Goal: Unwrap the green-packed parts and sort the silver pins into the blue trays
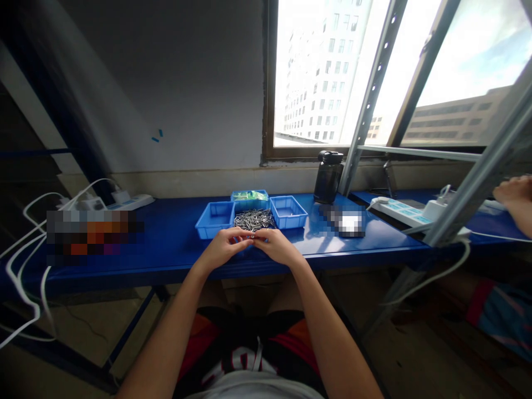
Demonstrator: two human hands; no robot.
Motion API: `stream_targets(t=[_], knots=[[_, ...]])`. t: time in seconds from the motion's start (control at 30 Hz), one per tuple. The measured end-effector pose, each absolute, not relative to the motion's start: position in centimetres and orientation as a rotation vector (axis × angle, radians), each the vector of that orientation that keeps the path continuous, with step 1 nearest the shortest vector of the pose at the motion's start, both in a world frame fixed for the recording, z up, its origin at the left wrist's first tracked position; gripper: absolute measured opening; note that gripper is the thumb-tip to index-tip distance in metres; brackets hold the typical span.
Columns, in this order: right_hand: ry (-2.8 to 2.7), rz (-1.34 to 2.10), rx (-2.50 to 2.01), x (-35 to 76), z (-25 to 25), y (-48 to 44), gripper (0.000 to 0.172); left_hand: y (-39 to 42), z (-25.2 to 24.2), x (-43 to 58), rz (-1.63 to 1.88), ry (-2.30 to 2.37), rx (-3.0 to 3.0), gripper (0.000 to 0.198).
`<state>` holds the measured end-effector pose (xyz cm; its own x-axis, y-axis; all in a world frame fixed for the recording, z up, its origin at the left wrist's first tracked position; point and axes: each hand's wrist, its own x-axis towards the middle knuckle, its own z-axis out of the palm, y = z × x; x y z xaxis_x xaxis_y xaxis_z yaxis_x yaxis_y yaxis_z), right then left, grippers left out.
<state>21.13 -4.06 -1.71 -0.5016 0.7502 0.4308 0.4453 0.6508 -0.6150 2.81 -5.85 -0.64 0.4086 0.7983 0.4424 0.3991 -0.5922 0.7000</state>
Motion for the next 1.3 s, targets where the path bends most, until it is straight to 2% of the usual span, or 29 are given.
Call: stream_targets(t=[0.4, 0.8, 1.3], knots=[[-2.104, 0.67, -0.939, 21.16, -1.77, -4.17, 0.027, -5.99, -0.68, 2.97, 1.031, 1.002, 2.119, 0.04], [-2.09, 0.649, -0.956, 20.92, -1.35, -4.49, 0.031, -5.95, -0.55, 2.9, 1.147, 1.124, 2.104, 0.026], [-1.925, 0.676, -0.966, 21.33, -1.07, -4.83, 0.026, -5.26, -0.99, 2.77, 1.1, 1.255, 2.122, 0.027]])
